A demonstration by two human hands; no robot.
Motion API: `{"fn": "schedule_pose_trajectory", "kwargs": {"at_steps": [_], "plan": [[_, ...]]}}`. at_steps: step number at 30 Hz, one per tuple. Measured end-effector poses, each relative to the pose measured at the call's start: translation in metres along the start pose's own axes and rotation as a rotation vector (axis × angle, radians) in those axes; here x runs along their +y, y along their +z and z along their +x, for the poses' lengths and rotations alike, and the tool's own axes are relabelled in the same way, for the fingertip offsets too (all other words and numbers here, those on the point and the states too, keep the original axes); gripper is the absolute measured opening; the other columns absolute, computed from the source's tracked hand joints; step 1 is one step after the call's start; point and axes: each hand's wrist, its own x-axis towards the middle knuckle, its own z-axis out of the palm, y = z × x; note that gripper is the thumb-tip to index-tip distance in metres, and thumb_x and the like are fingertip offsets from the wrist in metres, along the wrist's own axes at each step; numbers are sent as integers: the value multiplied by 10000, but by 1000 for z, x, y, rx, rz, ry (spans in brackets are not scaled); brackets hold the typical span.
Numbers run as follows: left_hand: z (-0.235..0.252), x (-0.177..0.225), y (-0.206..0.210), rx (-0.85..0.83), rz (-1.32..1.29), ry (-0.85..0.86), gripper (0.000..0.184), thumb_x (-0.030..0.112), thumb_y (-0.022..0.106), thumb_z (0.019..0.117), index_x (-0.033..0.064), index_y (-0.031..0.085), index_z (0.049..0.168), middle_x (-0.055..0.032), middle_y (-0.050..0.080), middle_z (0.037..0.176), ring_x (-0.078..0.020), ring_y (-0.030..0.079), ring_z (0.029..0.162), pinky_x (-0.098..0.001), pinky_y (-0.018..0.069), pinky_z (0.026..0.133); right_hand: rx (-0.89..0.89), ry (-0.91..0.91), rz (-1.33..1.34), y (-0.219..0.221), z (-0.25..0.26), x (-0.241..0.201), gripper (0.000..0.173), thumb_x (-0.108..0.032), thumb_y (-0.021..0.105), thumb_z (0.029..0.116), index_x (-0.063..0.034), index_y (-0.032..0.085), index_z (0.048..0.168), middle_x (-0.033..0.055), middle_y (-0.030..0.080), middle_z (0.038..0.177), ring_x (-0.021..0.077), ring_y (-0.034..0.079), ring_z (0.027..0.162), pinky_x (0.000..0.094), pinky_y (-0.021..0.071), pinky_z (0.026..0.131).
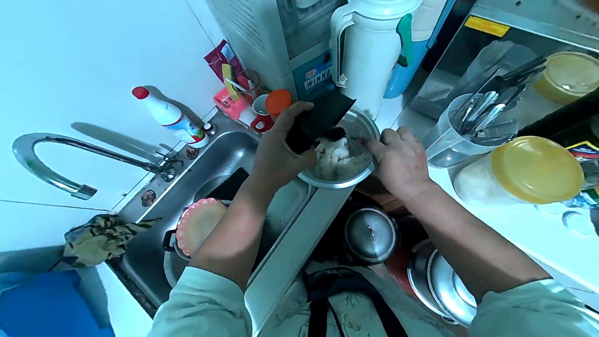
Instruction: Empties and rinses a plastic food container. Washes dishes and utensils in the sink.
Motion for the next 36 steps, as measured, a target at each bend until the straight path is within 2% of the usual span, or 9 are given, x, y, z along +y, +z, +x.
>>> {"fn": "schedule_pose_trajectory", "kwargs": {"at_steps": [7,10,13,19,24,28,31,33,36], "plan": [[4,-2,9,12,-48,-6,758,90,764,756,111,496,1465,-81,614,1368,-123,632,1193,-336,566,983,174,-72,46,-13,-1,-15,370,-71,561,995,-247,718,1280,169,643,917,388,628,888,497,512,719],[7,1,9,29,-64,27,763,93,770,756,100,493,1467,-83,604,1386,-125,623,1212,-334,559,999,122,-103,36,-5,-5,-4,393,-46,593,971,-232,706,1298,181,645,952,403,627,918,516,518,753],[6,-1,3,37,-53,23,769,99,770,758,101,485,1472,-84,599,1389,-136,620,1217,-348,561,1003,44,-59,48,-2,-13,10,323,-59,635,945,-198,736,1218,188,648,951,419,628,941,536,527,769],[6,13,16,12,45,-12,763,136,765,759,160,498,1473,-70,632,1350,-126,651,1163,-366,582,950,179,17,67,-3,9,8,383,-65,552,994,-243,709,1294,186,645,941,406,632,915,520,524,756],[6,20,9,69,127,-21,769,154,768,760,163,492,1479,-74,633,1355,-151,652,1167,-397,579,947,-63,77,80,12,-7,17,310,-53,643,939,-151,732,1219,229,674,1052,464,636,1032,587,542,806],[-1,22,17,125,184,24,739,147,779,776,108,505,1462,-101,641,1340,-169,655,1174,-395,577,968,19,94,138,10,-18,20,297,-84,584,992,-173,737,1230,209,686,987,441,659,981,566,550,764],[-14,25,35,103,297,4,727,205,808,799,122,524,1462,-107,636,1376,-248,655,1206,-494,569,964,-89,86,119,10,-18,20,287,-100,558,1010,-160,728,1233,227,694,1028,465,661,1016,601,545,763],[-18,22,32,188,250,-79,710,194,788,816,126,517,1469,-94,640,1367,-214,656,1198,-453,569,976,-101,107,140,7,-19,22,285,-114,548,1022,-150,718,1247,223,710,1072,463,677,1028,624,547,765],[-25,15,23,484,-40,-145,692,95,739,836,5,456,1461,-141,592,1385,-177,619,1229,-354,554,1018,-138,175,167,3,-21,24,328,-189,479,1073,-183,678,1334,197,726,1139,447,698,1035,659,535,787]]}}
